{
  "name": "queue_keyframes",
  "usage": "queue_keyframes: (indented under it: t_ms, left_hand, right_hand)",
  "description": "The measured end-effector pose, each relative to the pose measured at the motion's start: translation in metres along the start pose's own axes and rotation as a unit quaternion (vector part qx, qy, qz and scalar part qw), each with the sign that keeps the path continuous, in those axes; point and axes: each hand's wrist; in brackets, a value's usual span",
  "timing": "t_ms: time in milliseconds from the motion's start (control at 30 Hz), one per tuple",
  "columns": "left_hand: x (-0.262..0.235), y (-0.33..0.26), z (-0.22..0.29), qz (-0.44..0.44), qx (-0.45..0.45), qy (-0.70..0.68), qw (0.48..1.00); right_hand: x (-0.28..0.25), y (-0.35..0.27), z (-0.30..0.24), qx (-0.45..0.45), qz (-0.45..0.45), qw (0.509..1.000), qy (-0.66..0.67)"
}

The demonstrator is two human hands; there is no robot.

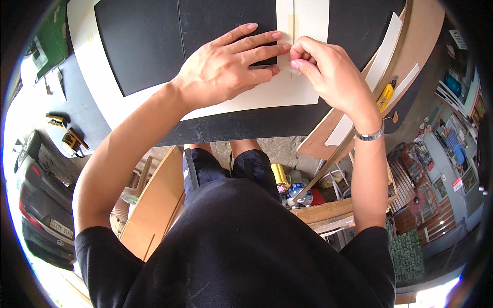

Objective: The person assembles a picture frame by applying double-sided tape to the edges of a white mat board and attaching it to a black backing. They use a utility knife to trim the tape and repeatedly adjust the alignment of the mat and backing.

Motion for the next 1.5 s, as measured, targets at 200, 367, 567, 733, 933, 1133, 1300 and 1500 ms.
queue_keyframes:
  t_ms: [200, 367, 567, 733, 933, 1133, 1300, 1500]
  left_hand:
    - [-0.002, -0.002, -0.001, -0.009, 0.012, 0.007, 1.0]
    - [-0.003, -0.002, -0.001, -0.012, 0.009, 0.005, 1.0]
    - [-0.002, -0.002, -0.001, -0.004, 0.008, 0.004, 1.0]
    - [-0.002, -0.002, -0.002, -0.004, 0.011, 0.008, 1.0]
    - [-0.002, -0.001, -0.002, -0.002, 0.011, 0.015, 1.0]
    - [-0.001, -0.001, -0.002, -0.001, 0.009, 0.011, 1.0]
    - [-0.005, 0.002, -0.004, -0.015, 0.019, 0.027, 0.999]
    - [-0.003, 0.003, 0.002, -0.04, 0.001, 0.056, 0.998]
  right_hand:
    - [-0.001, 0.005, -0.003, 0.006, -0.022, 0.999, -0.039]
    - [-0.001, 0.005, -0.004, -0.008, -0.011, 0.999, -0.044]
    - [0.001, 0.006, 0.0, -0.013, -0.005, 0.999, -0.05]
    - [0.002, 0.004, -0.001, -0.022, 0.005, 0.997, -0.074]
    - [0.008, 0.0, -0.005, -0.03, 0.025, 0.991, -0.13]
    - [0.025, -0.005, -0.007, -0.017, 0.093, 0.986, -0.139]
    - [0.03, -0.009, -0.015, 0.103, 0.182, 0.958, -0.197]
    - [0.046, -0.035, -0.018, 0.225, 0.217, 0.949, 0.05]
Point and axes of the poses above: each hand's wrist, its own y-axis towards the middle knuckle, its own x-axis out of the palm, z = x × y
